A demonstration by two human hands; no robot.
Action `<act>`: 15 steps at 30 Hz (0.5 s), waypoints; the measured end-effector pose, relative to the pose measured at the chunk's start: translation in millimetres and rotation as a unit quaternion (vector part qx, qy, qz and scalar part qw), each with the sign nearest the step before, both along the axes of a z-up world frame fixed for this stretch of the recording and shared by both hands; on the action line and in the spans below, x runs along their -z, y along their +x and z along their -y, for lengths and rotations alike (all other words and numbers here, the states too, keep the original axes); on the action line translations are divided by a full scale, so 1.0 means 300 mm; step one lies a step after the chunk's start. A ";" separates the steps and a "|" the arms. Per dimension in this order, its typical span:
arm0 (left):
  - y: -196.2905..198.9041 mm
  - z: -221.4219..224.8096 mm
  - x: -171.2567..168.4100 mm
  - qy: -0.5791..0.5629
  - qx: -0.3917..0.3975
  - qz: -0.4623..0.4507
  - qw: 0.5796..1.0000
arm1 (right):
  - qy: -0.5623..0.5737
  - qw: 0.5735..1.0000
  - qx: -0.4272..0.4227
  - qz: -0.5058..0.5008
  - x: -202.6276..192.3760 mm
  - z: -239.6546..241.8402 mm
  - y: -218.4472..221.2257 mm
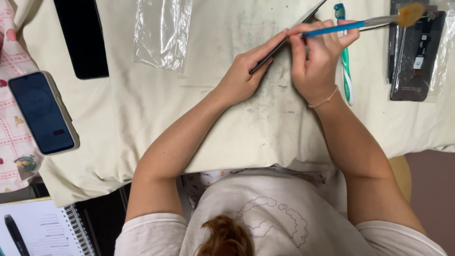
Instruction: Cleaning and preparing a mobile phone screen for replacement using a brush, tweezers, and adhesive.
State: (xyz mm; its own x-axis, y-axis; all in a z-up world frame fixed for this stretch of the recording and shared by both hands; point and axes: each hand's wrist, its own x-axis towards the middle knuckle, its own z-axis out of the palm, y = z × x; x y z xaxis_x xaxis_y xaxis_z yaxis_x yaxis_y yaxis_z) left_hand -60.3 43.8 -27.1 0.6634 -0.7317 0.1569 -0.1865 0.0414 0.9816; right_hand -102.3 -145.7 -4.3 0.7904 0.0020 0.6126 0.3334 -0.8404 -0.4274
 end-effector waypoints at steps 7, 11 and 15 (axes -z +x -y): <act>-0.001 0.003 0.014 -0.014 -0.003 -0.006 1.000 | -0.028 0.999 -0.042 0.011 0.008 -0.054 -0.028; 0.006 0.000 0.022 -0.007 0.004 0.008 1.000 | -0.028 0.999 -0.026 0.015 0.026 -0.035 -0.026; 0.016 0.001 0.041 -0.029 -0.005 0.005 1.000 | -0.042 0.995 -0.087 0.015 -0.014 -0.083 -0.031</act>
